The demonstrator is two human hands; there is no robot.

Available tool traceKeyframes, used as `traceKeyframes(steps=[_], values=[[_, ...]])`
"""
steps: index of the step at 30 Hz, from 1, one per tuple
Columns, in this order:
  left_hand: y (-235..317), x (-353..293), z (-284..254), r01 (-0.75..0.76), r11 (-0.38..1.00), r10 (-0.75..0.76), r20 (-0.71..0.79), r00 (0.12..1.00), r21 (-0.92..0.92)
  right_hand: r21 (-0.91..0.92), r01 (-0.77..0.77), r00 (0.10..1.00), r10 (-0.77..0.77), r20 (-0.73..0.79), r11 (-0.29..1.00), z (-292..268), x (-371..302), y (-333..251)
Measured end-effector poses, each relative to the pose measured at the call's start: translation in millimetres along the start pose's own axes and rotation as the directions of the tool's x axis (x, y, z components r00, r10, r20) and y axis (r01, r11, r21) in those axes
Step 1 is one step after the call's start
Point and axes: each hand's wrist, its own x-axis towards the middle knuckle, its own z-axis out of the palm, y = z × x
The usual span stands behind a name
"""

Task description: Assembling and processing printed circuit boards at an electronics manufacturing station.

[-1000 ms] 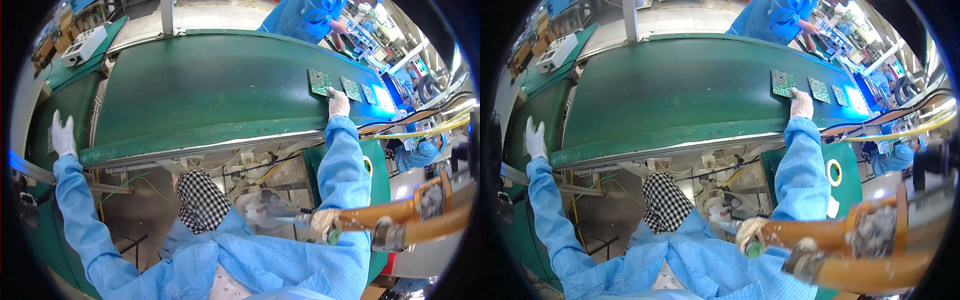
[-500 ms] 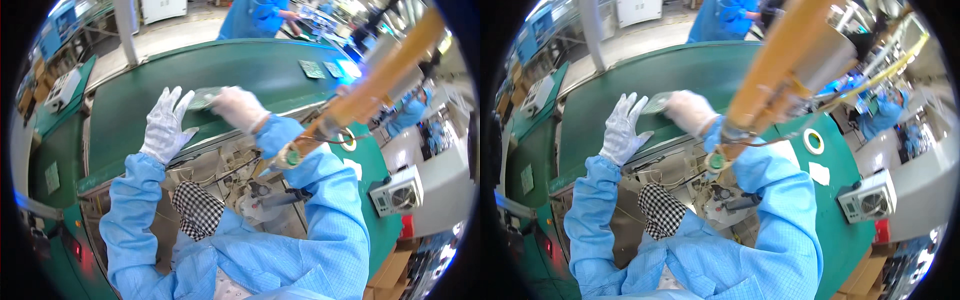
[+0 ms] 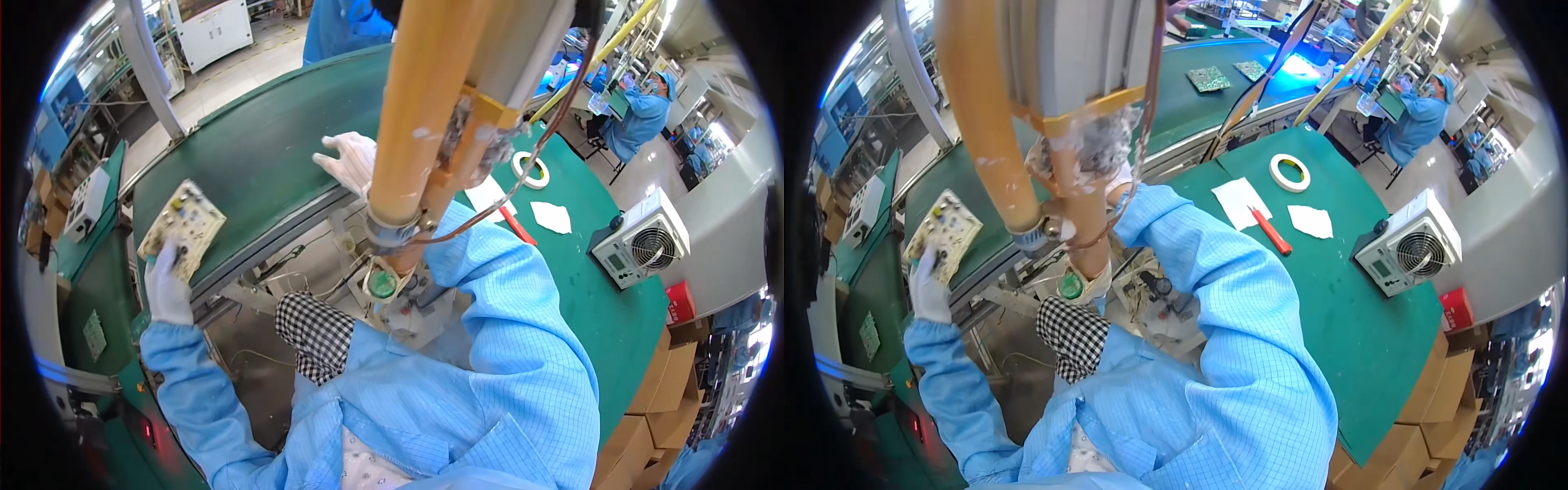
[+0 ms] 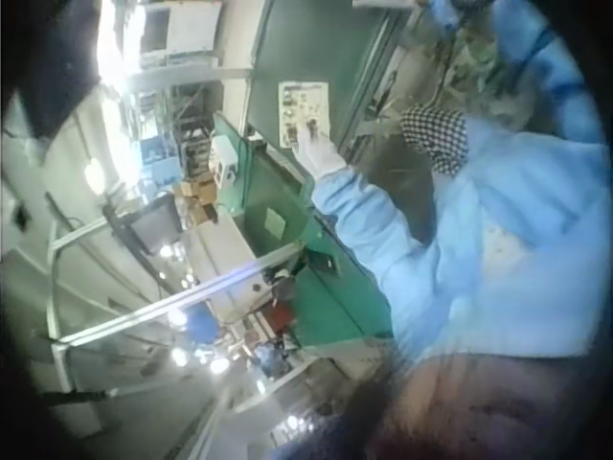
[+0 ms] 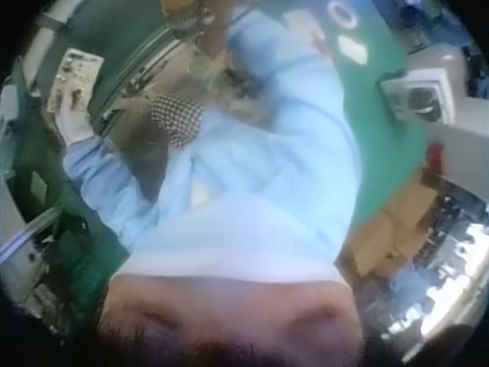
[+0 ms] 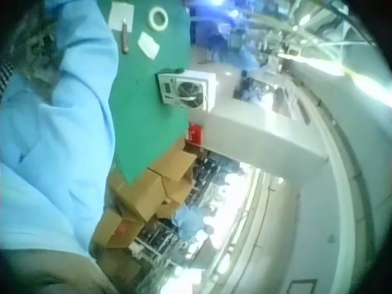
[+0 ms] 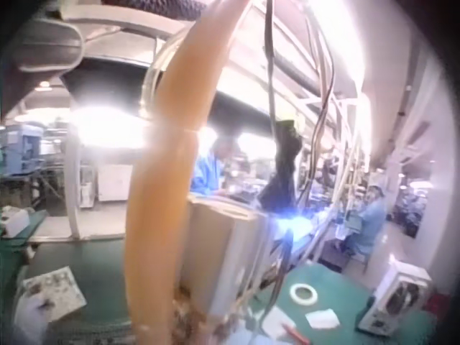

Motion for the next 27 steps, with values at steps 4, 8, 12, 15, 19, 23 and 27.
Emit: traceKeyframes(steps=[4,8,12,15,19,23,27], values=[[13.6,-58.8,-72.4,0.225,0.877,-0.255,-0.015,0.967,-0.424,-0.204,0.217,0.95,-0.255,-0.18,0.955,80.8,-13.9,93.1],[48.2,-150.3,-90.0,0.166,0.834,-0.298,-0.177,0.938,-0.526,-0.112,0.323,0.942,-0.308,0.134,0.94,18.5,-11.4,34.1],[75.6,-208.1,-116.3,0.138,0.823,-0.353,-0.306,0.884,-0.551,-0.022,0.268,0.959,-0.265,0.096,0.963,17.8,-10.9,50.2],[100.4,-252.9,-131.9,0.086,0.878,-0.327,-0.459,0.826,-0.471,-0.01,0.268,0.954,-0.264,0.145,0.963,27.3,-4.2,61.1],[115.0,-294.9,-164.9,0.036,0.906,-0.302,-0.586,0.752,-0.421,-0.048,0.232,0.959,-0.22,0.176,0.972,28.4,-4.6,50.8],[112.9,-318.4,-207.7,-0.038,0.896,-0.287,-0.643,0.71,-0.442,-0.061,0.275,0.947,-0.259,0.19,0.96,25.2,-5.2,42.5],[119.3,-317.8,-222.2,-0.066,0.92,-0.275,-0.759,0.59,-0.385,-0.098,0.305,0.94,-0.283,0.19,0.947,26.6,-6.0,50.2]])
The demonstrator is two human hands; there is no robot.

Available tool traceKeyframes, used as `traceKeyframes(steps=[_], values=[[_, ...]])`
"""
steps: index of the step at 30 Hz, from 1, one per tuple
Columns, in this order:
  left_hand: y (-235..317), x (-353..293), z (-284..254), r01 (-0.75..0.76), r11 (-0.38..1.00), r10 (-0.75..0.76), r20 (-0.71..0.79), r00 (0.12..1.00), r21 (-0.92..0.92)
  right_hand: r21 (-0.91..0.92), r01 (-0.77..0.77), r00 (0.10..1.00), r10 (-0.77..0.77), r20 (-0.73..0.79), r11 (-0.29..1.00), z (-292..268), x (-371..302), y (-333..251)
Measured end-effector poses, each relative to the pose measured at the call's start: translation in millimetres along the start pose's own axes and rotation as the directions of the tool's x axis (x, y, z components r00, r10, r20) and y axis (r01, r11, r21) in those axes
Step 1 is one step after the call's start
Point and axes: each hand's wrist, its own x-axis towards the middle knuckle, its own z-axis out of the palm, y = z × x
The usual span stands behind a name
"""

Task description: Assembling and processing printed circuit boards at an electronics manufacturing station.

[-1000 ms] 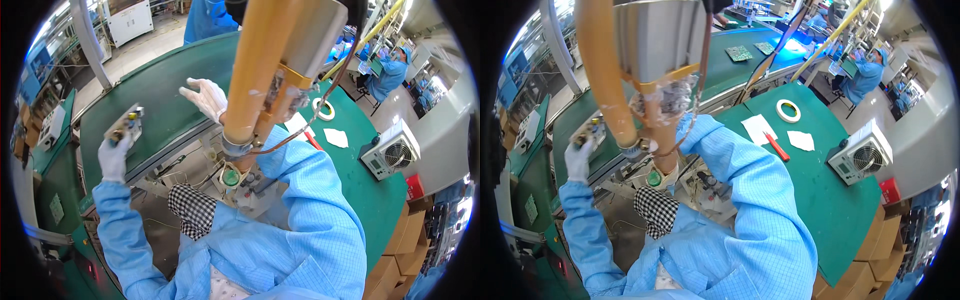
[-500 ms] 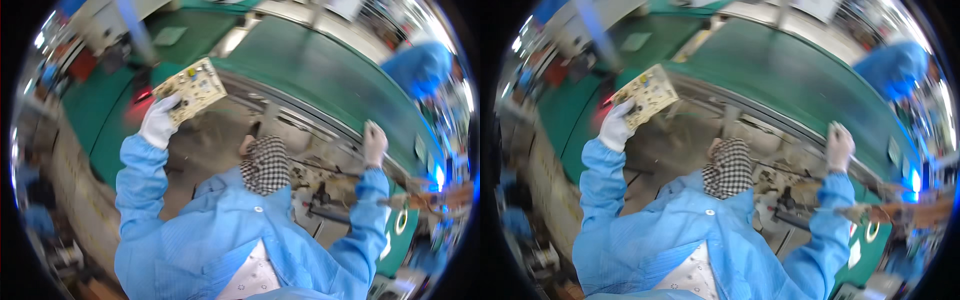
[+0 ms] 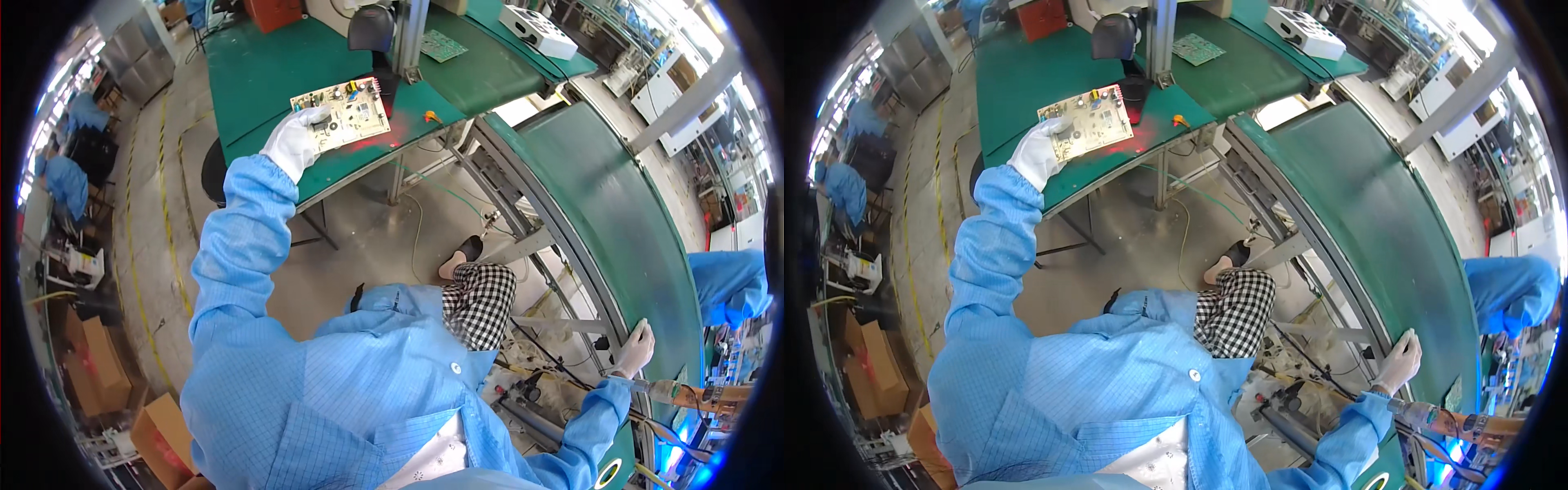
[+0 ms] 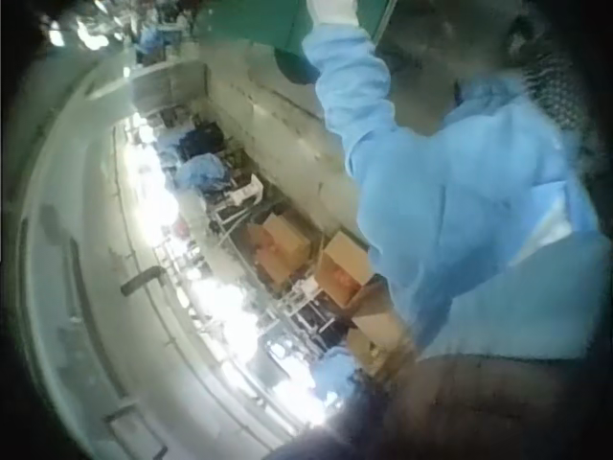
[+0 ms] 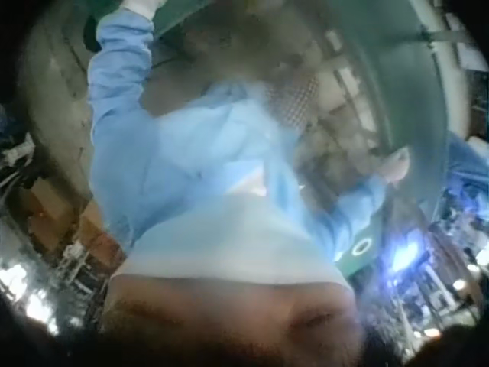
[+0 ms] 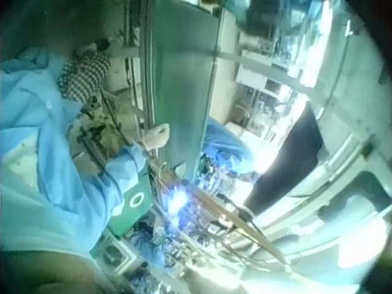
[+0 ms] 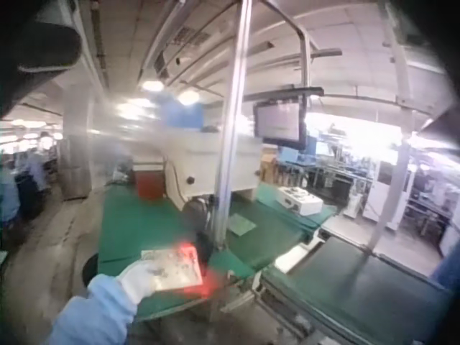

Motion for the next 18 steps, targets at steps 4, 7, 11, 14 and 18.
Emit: traceKeyframes(steps=[4,7,11,14,18], values=[[4.3,14.5,-6.4,0.012,0.998,-0.01,-0.038,0.999,0.064,-0.026,0.013,1.0,-0.014,-0.021,1.0,0.7,1.3,-8.5],[3.0,29.5,-19.5,0.006,0.999,-0.009,0.047,0.999,0.047,-0.034,0.038,0.999,-0.04,-0.037,0.999,1.7,2.2,-6.6],[-0.8,42.7,-17.4,0.0,0.999,-0.006,0.108,0.994,0.055,-0.048,0.009,0.999,-0.011,-0.033,0.999,-0.5,-0.1,-7.5],[-0.2,38.3,-8.7,0.023,0.995,-0.023,-0.007,1.0,0.099,-0.048,0.014,0.999,-0.017,-0.048,0.999,0.3,0.1,-7.3],[-1.8,43.7,-16.7,0.037,0.997,-0.038,0.011,0.999,0.071,-0.039,-0.001,0.999,-0.001,-0.052,0.999,-1.2,0.0,-10.6]])
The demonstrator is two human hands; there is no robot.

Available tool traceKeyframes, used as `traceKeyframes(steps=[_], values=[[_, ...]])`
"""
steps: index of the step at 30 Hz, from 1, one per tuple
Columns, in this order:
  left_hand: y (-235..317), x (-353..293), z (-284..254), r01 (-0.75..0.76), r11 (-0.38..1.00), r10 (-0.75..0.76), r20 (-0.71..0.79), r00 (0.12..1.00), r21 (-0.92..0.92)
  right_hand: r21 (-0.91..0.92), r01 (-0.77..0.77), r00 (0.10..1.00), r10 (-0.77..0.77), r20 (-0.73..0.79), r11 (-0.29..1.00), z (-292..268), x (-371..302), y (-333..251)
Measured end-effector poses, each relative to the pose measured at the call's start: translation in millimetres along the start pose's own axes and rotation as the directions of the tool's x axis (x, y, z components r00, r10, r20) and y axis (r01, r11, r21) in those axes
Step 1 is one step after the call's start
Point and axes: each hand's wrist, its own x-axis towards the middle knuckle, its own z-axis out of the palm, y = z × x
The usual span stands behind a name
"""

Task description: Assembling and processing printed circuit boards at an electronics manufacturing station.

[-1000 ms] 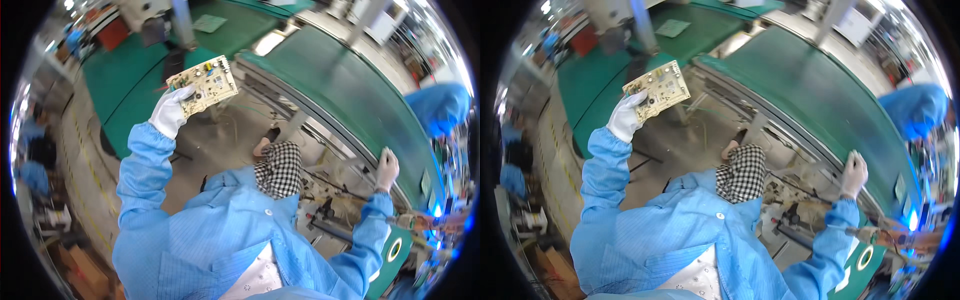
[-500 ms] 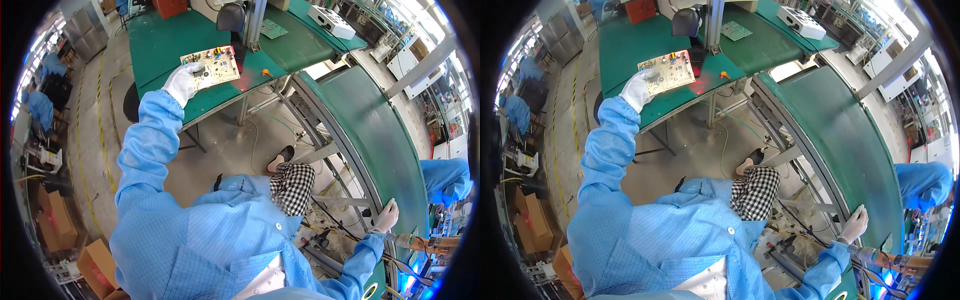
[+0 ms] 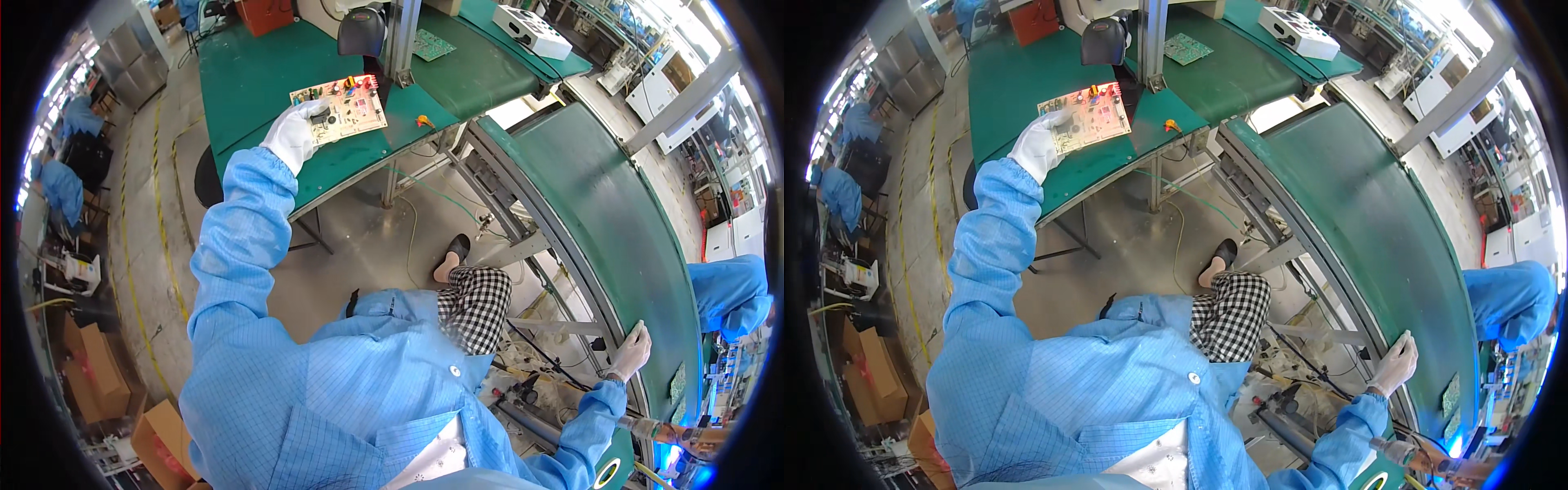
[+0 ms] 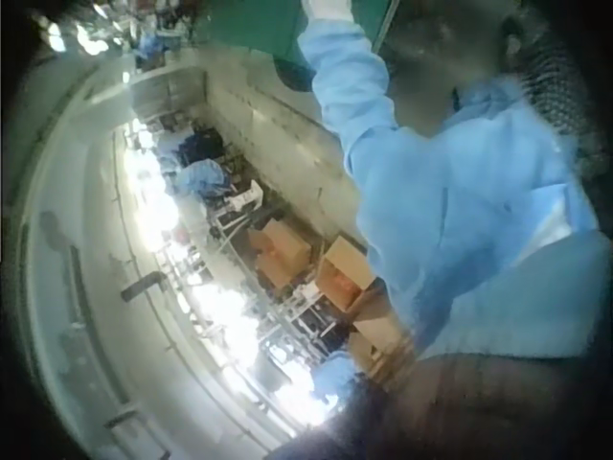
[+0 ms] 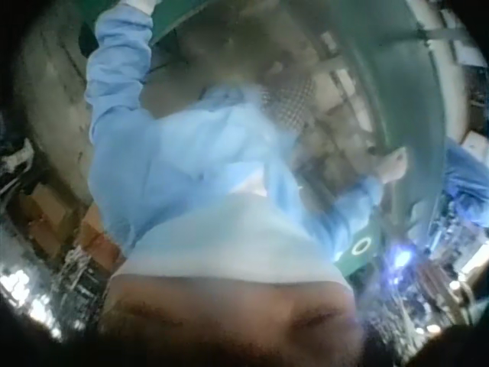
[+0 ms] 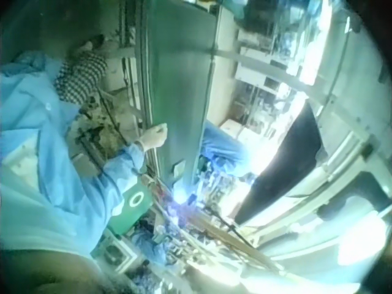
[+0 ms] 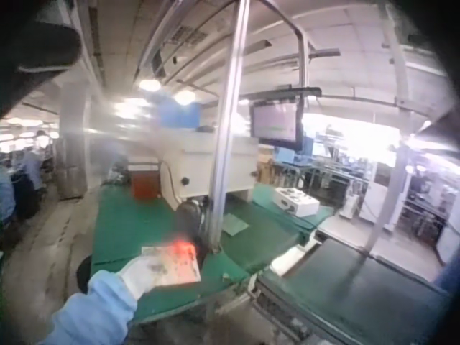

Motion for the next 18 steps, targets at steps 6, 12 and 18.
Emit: traceKeyframes(steps=[6,12,18], values=[[10.3,-3.4,9.9,0.006,0.991,-0.019,-0.096,0.995,-0.132,-0.006,-0.013,1.0,0.013,0.008,1.0,-0.5,-0.7,-2.5],[14.8,6.1,15.3,0.005,0.988,-0.027,-0.14,0.99,-0.157,-0.015,0.007,1.0,-0.007,0.01,1.0,-0.5,-0.1,-1.3],[12.3,11.4,24.8,-0.115,0.945,0.08,-0.127,0.989,-0.307,-0.023,-0.047,0.995,0.049,0.089,0.999,-5.3,3.6,-0.8]])
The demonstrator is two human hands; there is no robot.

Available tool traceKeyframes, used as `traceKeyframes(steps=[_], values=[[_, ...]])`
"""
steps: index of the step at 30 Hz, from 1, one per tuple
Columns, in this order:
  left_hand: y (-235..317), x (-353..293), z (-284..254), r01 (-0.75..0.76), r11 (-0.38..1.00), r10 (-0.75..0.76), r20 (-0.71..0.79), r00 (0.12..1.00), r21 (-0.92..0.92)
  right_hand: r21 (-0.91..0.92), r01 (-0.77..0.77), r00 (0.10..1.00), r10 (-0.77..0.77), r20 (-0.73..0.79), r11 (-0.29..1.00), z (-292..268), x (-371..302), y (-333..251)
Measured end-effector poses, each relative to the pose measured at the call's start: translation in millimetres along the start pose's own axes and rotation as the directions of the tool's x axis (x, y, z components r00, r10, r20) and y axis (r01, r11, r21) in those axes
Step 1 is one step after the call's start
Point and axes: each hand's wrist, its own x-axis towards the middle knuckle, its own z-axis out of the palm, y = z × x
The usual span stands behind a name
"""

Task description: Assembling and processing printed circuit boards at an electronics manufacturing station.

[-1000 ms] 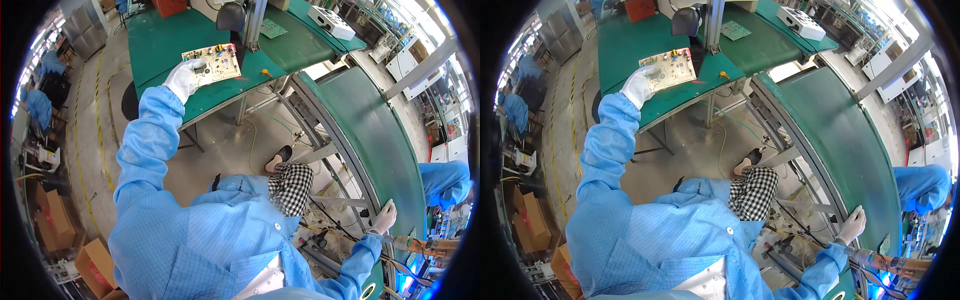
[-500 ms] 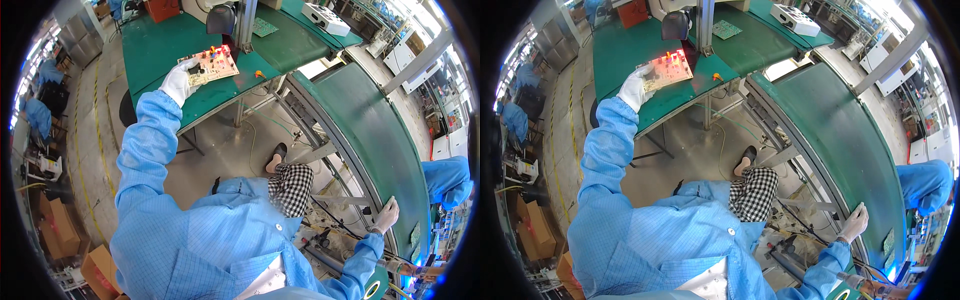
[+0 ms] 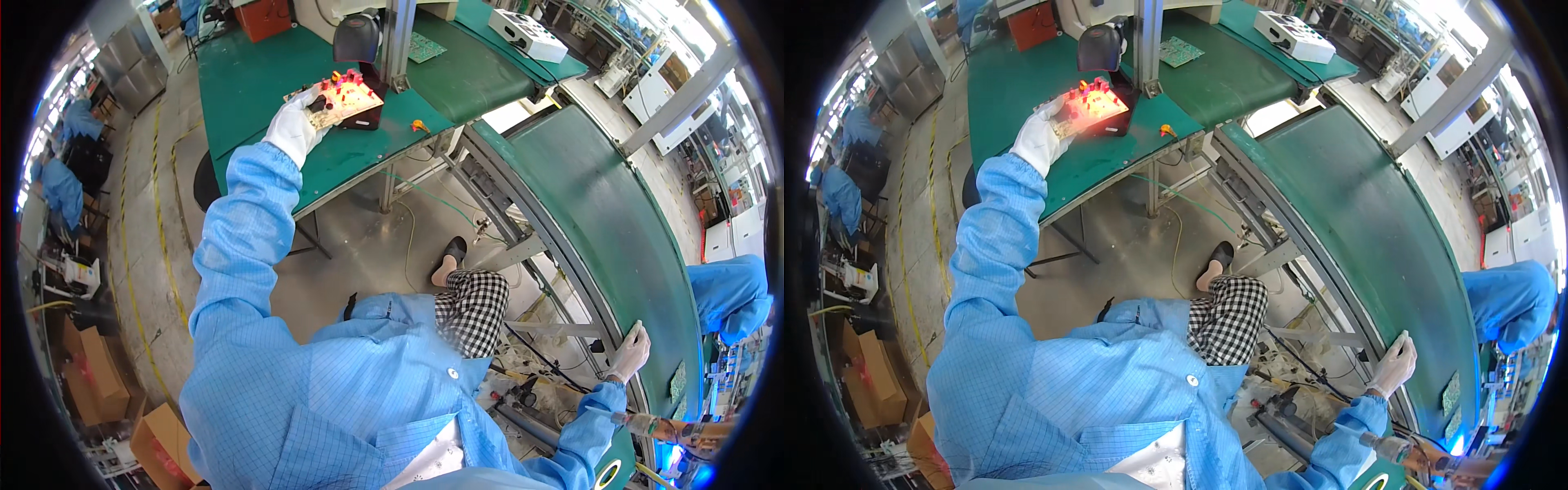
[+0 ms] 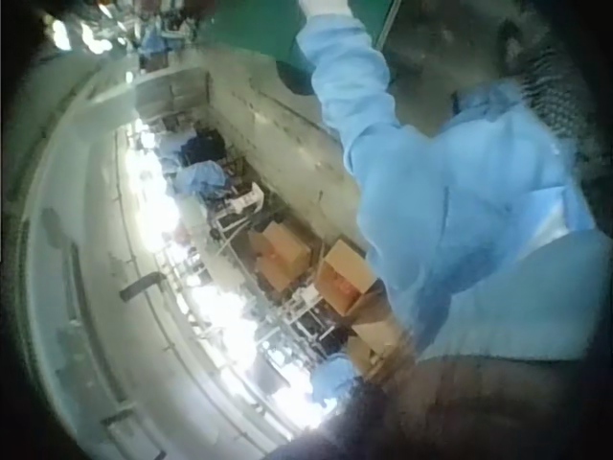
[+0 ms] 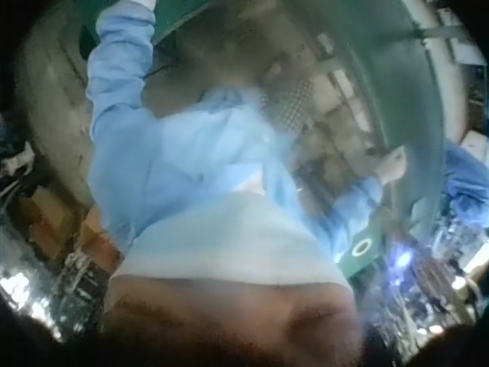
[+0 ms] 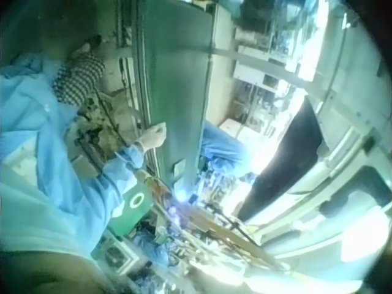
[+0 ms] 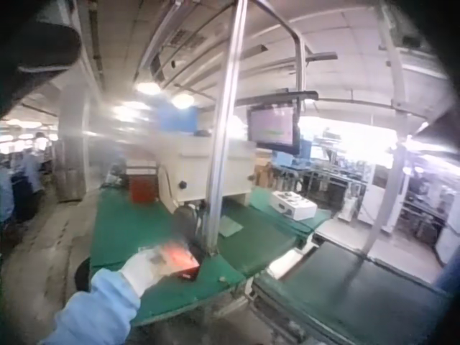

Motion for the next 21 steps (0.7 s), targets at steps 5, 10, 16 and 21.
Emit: traceKeyframes(steps=[5,10,16,21], values=[[-23.7,-24.0,8.4,0.162,0.984,-0.145,0.19,0.971,-0.078,0.86,-0.243,0.969,0.151,0.195,0.448,-42.6,16.8,-3.1],[-75.9,-63.9,35.1,0.427,0.904,-0.402,0.329,0.855,-0.005,0.857,-0.302,0.824,-0.567,0.014,-0.418,-176.3,-4.0,-36.8],[-150.0,-116.4,86.6,0.61,0.787,-0.574,0.474,0.668,0.093,0.983,-0.066,0.955,-0.297,0.013,-0.169,-197.2,-46.3,-70.1],[-207.6,-158.8,132.8,0.774,0.572,-0.76,0.529,0.378,0.269,0.963,0.064,0.971,0.205,-0.12,0.26,-172.1,-72.6,-119.6]])
